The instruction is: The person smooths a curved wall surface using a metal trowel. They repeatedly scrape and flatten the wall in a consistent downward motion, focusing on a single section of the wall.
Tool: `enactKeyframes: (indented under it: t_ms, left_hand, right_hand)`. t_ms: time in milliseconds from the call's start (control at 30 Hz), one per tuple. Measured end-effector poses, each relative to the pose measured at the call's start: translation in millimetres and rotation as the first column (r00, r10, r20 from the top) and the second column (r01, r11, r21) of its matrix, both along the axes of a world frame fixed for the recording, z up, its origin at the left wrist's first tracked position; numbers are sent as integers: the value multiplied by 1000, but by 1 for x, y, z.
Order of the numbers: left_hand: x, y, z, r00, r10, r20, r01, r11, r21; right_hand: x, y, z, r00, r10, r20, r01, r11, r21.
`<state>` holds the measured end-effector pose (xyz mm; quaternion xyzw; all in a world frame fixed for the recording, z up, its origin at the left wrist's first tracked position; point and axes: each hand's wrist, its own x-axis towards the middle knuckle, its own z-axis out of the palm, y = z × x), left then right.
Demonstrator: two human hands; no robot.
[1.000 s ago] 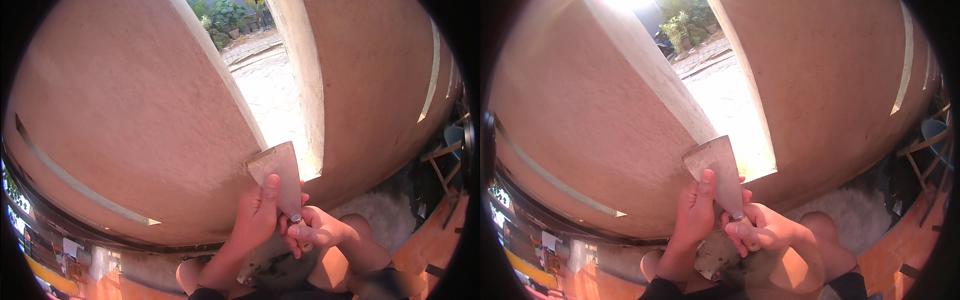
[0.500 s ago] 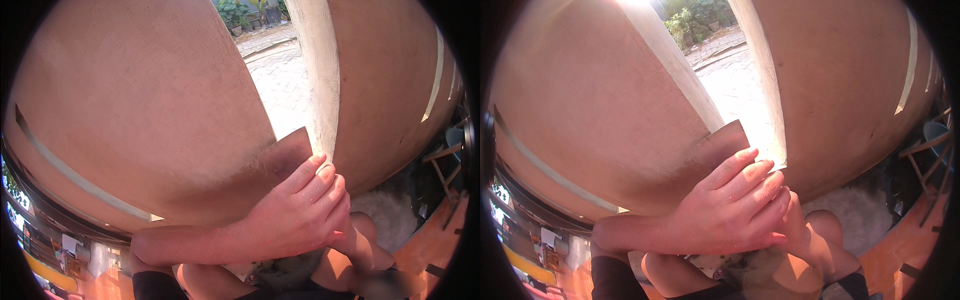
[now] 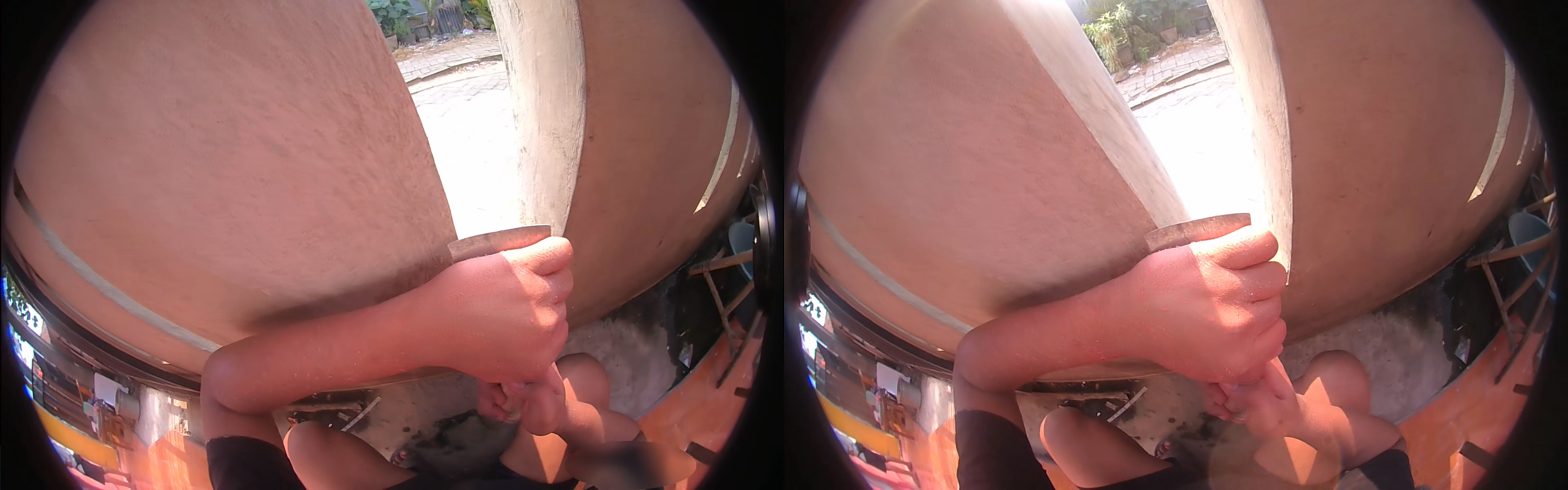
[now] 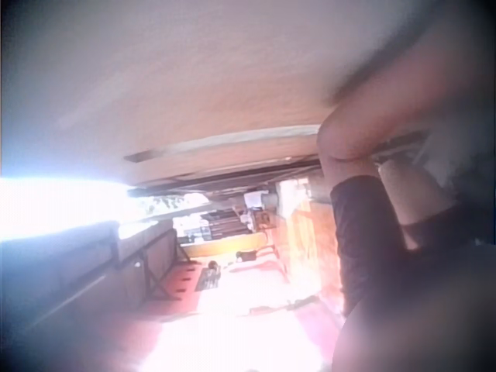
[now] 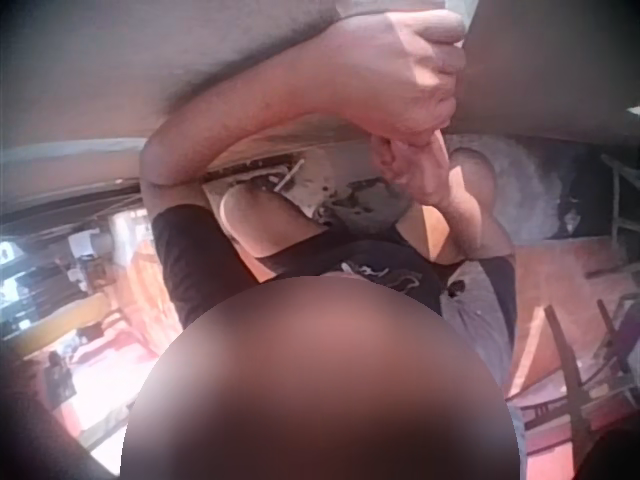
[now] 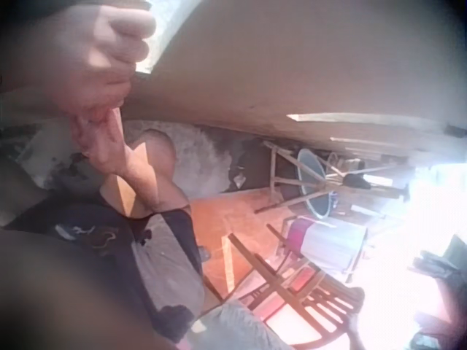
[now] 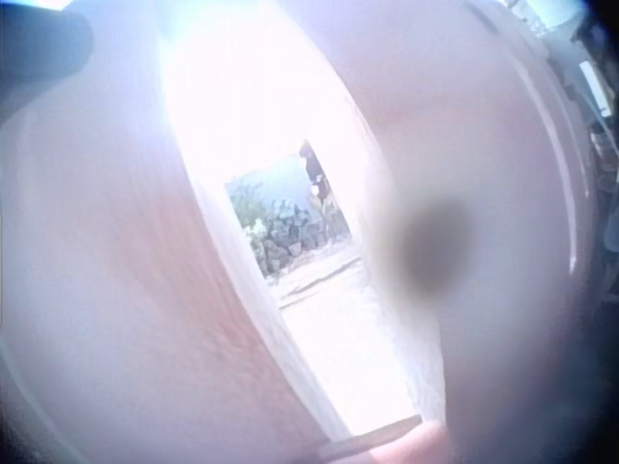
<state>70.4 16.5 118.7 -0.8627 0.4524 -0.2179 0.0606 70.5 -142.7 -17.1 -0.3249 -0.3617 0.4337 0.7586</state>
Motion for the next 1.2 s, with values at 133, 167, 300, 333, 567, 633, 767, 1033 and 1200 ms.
enactKeyframes:
  t_ms: [133,167,300,333,567,633,767,1033,1200]
  left_hand:
    - [8,2,1,999,-34,-8,34,998,59]
    - [8,4,0,999,-25,-21,27,997,70]
    - [11,1,4,996,-71,-62,75,995,69]
    - [11,2,5,996,-67,-60,71,995,77]
    - [9,2,11,991,-21,-133,35,993,109]
    - [9,3,9,993,-26,-112,37,995,97]
    - [10,5,8,995,-66,-73,72,995,76]
    - [15,10,-3,980,-180,-91,175,983,-61]
    - [15,9,1,980,-181,-89,176,983,-57]
  right_hand:
    - [-5,2,6,993,-23,-112,26,999,29]
    - [-6,2,6,993,-25,-117,29,999,33]
    - [-8,2,-3,990,-14,-138,23,997,70]
    - [-9,2,-2,986,-25,-164,32,999,43]
    - [-14,-2,12,974,-88,-209,70,993,-94]
    - [-16,-2,11,971,-109,-211,88,991,-105]
    - [-23,-1,19,967,-194,-164,169,974,-152]
    - [-35,5,26,949,-244,-201,233,969,-77]
    - [-33,4,10,962,-193,-191,176,979,-107]
